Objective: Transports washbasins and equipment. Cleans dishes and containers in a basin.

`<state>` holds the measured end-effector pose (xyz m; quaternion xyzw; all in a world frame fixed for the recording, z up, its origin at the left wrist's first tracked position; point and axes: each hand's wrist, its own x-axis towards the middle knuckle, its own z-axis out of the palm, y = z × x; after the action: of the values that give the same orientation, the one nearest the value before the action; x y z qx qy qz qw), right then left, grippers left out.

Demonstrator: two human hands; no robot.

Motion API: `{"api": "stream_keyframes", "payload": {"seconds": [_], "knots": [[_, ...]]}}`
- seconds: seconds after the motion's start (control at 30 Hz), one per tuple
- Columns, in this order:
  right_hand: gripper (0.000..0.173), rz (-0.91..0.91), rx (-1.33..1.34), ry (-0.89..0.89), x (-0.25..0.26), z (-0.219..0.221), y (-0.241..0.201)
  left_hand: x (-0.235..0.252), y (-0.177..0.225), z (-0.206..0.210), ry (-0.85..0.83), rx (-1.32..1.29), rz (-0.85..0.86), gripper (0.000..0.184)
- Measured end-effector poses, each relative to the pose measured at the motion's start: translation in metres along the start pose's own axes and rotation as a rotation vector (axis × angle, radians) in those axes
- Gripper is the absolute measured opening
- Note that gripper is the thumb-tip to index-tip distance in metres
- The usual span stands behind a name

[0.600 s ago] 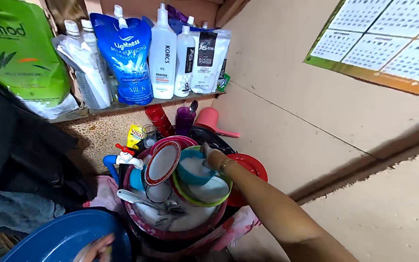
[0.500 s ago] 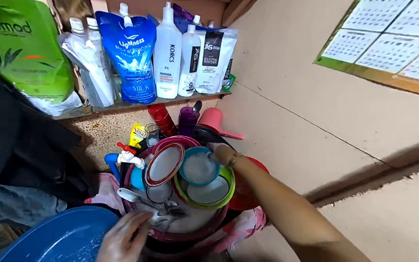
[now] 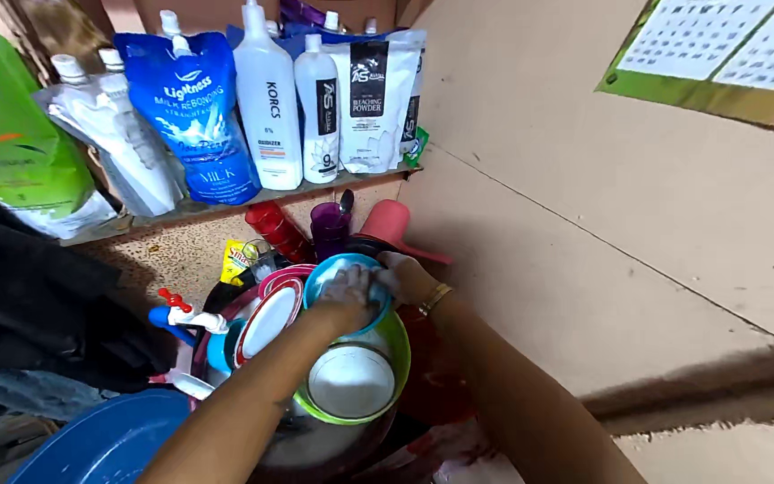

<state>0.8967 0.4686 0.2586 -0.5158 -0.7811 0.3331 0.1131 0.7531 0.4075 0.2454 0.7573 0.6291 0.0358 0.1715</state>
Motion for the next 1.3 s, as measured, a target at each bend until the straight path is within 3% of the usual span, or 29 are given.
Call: {"api": "stream_keyframes", "payload": {"seconds": [0.1, 0.17, 0.23, 0.33, 0.43, 0.5, 0.6, 0.67, 0.7, 0.73, 0.77, 0.83, 0.93, 1.07, 1.17, 1.3], "knots": [[0.03, 0.07, 0.19, 0.009, 0.005, 0.0, 0.017, -0.014, 0.001, -0.02, -0.158, 0.101, 0.187, 0.045], [0.03, 0.094, 0.282, 0.044, 0.011, 0.001, 0.021, -0.025, -0.01, -0.026, -0.172, 0.259, 0.241, 0.05], [0.032, 0.071, 0.341, 0.098, 0.015, -0.001, 0.018, -0.032, -0.037, -0.022, 0.021, 0.39, 0.357, 0.051], [0.039, 0.057, 0.437, 0.055, 0.017, -0.003, -0.005, -0.032, -0.079, -0.015, 0.358, 0.448, 0.532, 0.027], [0.05, 0.07, 0.37, 0.001, 0.022, -0.005, -0.033, -0.04, -0.095, -0.007, 0.537, 0.341, 0.45, 0.021], [0.053, -0.037, 0.205, 0.065, 0.024, -0.008, -0.046, -0.047, -0.099, 0.005, 0.7, 0.133, 0.308, 0.039], [0.067, -0.232, -0.035, 0.238, 0.022, -0.007, -0.064, -0.059, -0.095, 0.024, 0.794, -0.263, 0.035, 0.094], [0.07, -0.3, -0.09, 0.305, 0.019, -0.002, -0.076, -0.071, -0.091, 0.036, 0.703, -0.526, -0.181, 0.117], [0.069, -0.31, -0.096, 0.327, 0.017, 0.002, -0.083, -0.077, -0.09, 0.037, 0.585, -0.671, -0.275, 0.111], [0.069, -0.321, -0.1, 0.347, 0.015, 0.006, -0.09, -0.082, -0.09, 0.036, 0.45, -0.8, -0.343, 0.093], [0.07, -0.34, -0.102, 0.362, 0.014, 0.012, -0.094, -0.085, -0.092, 0.033, 0.312, -0.888, -0.377, 0.075], [0.07, -0.414, -0.122, 0.412, 0.012, 0.027, -0.098, -0.084, -0.1, 0.024, 0.118, -0.951, -0.379, 0.062], [0.07, -0.569, -0.193, 0.491, 0.007, 0.047, -0.1, -0.077, -0.104, 0.017, 0.052, -0.822, -0.455, 0.052], [0.077, -0.742, -0.298, 0.554, 0.002, 0.057, -0.09, -0.059, -0.097, 0.01, -0.189, -0.317, -0.667, 0.038], [0.074, -0.629, -0.203, 0.549, 0.002, 0.046, -0.078, -0.055, -0.088, 0.006, -0.093, -0.24, -0.487, 0.044], [0.061, -0.37, -0.069, 0.595, 0.016, -0.002, -0.024, -0.073, -0.1, 0.021, 0.11, -0.584, -0.12, 0.049]]}}
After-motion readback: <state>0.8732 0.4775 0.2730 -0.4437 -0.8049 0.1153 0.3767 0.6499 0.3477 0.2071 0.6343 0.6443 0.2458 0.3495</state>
